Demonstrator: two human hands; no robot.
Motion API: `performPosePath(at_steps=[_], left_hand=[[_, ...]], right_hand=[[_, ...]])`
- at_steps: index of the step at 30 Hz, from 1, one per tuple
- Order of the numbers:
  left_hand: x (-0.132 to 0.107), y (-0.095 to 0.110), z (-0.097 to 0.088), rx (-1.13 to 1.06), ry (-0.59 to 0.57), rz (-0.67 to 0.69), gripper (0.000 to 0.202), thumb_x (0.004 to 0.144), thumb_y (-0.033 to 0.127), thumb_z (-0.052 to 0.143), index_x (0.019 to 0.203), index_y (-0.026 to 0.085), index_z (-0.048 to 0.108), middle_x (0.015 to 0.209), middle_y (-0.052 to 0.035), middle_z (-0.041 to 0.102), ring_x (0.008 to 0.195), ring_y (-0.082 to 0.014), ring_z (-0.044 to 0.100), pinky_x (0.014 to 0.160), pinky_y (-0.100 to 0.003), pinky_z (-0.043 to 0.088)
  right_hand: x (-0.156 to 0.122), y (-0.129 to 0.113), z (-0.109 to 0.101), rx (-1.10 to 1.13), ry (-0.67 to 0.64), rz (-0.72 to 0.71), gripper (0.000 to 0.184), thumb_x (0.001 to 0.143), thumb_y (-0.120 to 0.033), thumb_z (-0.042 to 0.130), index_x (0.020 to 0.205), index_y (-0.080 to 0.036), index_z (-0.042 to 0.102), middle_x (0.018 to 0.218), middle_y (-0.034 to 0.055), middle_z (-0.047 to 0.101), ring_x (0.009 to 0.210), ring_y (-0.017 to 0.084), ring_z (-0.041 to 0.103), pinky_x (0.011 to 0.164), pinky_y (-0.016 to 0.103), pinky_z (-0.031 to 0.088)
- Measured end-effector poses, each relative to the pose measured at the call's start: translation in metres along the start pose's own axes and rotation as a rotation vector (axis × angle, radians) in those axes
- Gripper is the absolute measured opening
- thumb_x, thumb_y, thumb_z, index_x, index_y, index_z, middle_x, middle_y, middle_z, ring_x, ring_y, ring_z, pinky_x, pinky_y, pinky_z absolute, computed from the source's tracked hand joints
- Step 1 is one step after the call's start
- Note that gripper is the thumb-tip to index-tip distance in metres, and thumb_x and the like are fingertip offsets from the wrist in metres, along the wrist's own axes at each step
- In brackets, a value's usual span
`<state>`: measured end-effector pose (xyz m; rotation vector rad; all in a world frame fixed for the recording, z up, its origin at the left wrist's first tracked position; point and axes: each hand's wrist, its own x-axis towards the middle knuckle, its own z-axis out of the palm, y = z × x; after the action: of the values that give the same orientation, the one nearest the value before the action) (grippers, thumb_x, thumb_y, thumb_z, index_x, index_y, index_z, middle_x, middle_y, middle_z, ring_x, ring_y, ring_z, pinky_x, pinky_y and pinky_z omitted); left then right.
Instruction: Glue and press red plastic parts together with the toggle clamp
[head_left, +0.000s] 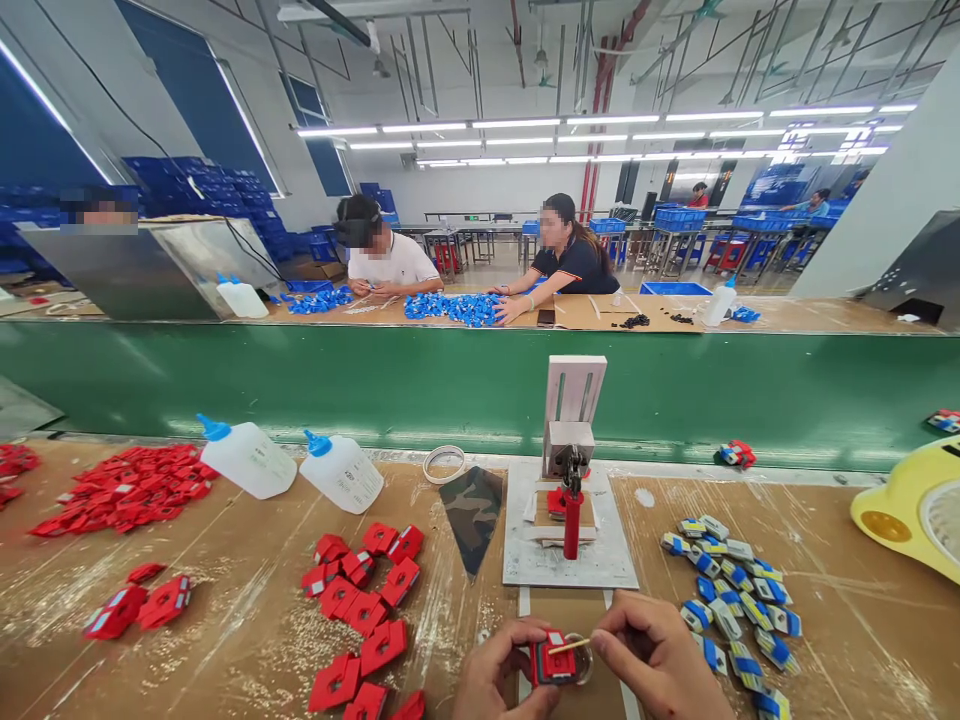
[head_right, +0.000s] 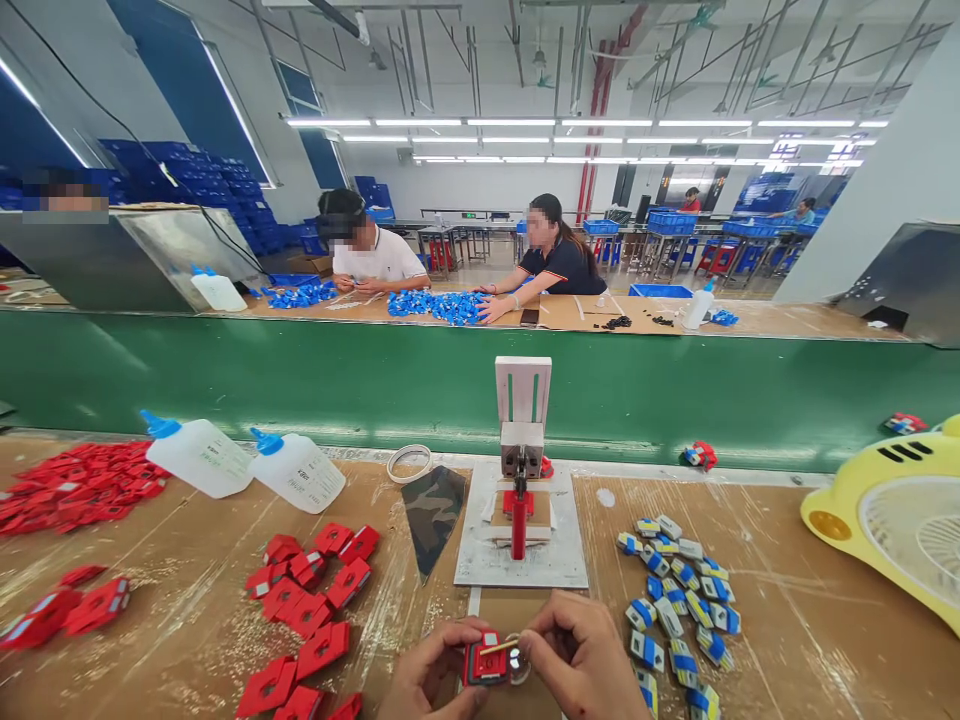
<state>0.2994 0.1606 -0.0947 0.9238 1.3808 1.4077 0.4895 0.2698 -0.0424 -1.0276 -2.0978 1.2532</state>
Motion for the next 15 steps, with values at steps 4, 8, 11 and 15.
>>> performPosePath(at_steps=[4,8,11,15], left_hand=[[0.0,-0.003,0.0,-0.002,-0.007,0.012,0.035,0.061,0.034,0.082,0.093,0.021,0.079,0.105,-0.0122,0.078,0.085,-0.0241,0.07,0.073,-0.03,0.055],[-0.001,-0.001,0.001,0.003,0.033,0.009,0.032,0.06,0.033,0.083,0.09,0.02,0.08,0.104,-0.0118,0.078,0.086,-0.0248,0.071,0.072,-0.029,0.055],[-0.001,0.001,-0.001,0.024,0.067,0.011,0.033,0.061,0.036,0.084,0.089,0.021,0.079,0.102,-0.0101,0.078,0.082,-0.0234,0.071,0.072,-0.029,0.056],[0.0,0.003,-0.008,0.044,0.159,0.021,0.039,0.061,0.05,0.087,0.089,0.023,0.08,0.1,-0.0085,0.079,0.08,-0.023,0.073,0.076,-0.029,0.058]], right_hand=[[-0.001,0.002,-0.001,-0.023,0.003,-0.029,0.047,0.093,-0.056,0.054,0.07,-0.02,0.073,0.061,0.0017,0.065,0.055,0.014,0.053,0.053,0.025,0.039],[-0.005,0.005,-0.006,-0.092,0.023,-0.102,0.042,0.096,-0.048,0.053,0.07,-0.02,0.072,0.059,0.0011,0.062,0.053,0.013,0.052,0.052,0.024,0.038],[-0.01,0.009,-0.005,-0.131,0.059,-0.159,0.043,0.098,-0.047,0.051,0.071,-0.021,0.072,0.058,0.0009,0.062,0.052,0.014,0.052,0.052,0.024,0.039],[-0.012,0.02,0.006,-0.218,0.07,-0.17,0.04,0.098,-0.044,0.05,0.071,-0.021,0.069,0.062,0.0017,0.063,0.055,0.014,0.055,0.055,0.024,0.041]])
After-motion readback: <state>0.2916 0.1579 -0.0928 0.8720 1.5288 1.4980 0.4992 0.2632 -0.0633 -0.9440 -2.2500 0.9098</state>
